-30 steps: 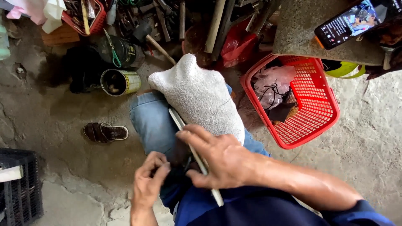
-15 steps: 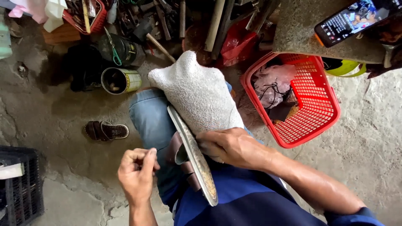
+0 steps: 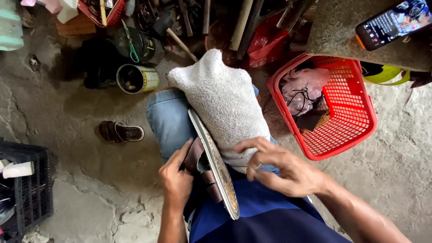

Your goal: Hand-sewing the sole of a brown sandal using a needle and thread in a workshop environment.

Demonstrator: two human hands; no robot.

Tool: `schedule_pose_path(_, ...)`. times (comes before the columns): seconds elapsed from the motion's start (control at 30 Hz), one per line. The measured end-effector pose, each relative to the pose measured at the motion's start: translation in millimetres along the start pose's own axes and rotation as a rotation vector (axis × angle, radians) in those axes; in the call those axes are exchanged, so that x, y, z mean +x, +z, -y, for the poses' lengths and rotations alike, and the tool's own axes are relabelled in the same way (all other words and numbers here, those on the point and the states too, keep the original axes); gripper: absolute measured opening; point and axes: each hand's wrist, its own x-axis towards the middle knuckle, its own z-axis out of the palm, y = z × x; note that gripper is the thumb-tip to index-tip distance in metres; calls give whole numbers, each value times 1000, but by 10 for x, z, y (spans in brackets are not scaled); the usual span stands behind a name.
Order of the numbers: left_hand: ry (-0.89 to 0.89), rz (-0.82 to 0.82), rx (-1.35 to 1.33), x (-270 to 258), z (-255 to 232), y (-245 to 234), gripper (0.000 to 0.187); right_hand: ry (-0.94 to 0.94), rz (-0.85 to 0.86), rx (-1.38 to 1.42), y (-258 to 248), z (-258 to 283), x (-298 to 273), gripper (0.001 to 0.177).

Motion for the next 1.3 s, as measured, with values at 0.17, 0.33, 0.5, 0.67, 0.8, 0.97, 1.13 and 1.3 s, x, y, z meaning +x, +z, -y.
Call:
schedule_pose_path(0.17,11,22,-38,46,-128,120,43,-9,-12,244,235,178,13,31)
schedule_pose_path(0.33,57,56,-69,99,-223,105,27,-15,-119,-538,527,29,-80,108)
schedule_pose_path(0.5,-79,145,10,103,-111,148,33,66,-210,-666,483,-175,-250,74)
schedule_pose_path(0.67,141,25,108,133,-469,17,21,284,-228,-294,241,-428,-404,55)
schedule_pose_path(0.8,288,12,157,164,-555,-60,33,252,-350,140,181,-809,-537,50)
schedule_pose_path(0.97,272,35,120,222,-668,-127,29,216,-455,198,207,-1199,-699,37)
schedule_pose_path(1.13,299,101,179,197,-658,-137,32,214,-484,273,182,-1297,-739,37)
schedule_pose_path(1.3,438,77,505,152,-498,6,38,137,-572,204,168,-1205,-591,21)
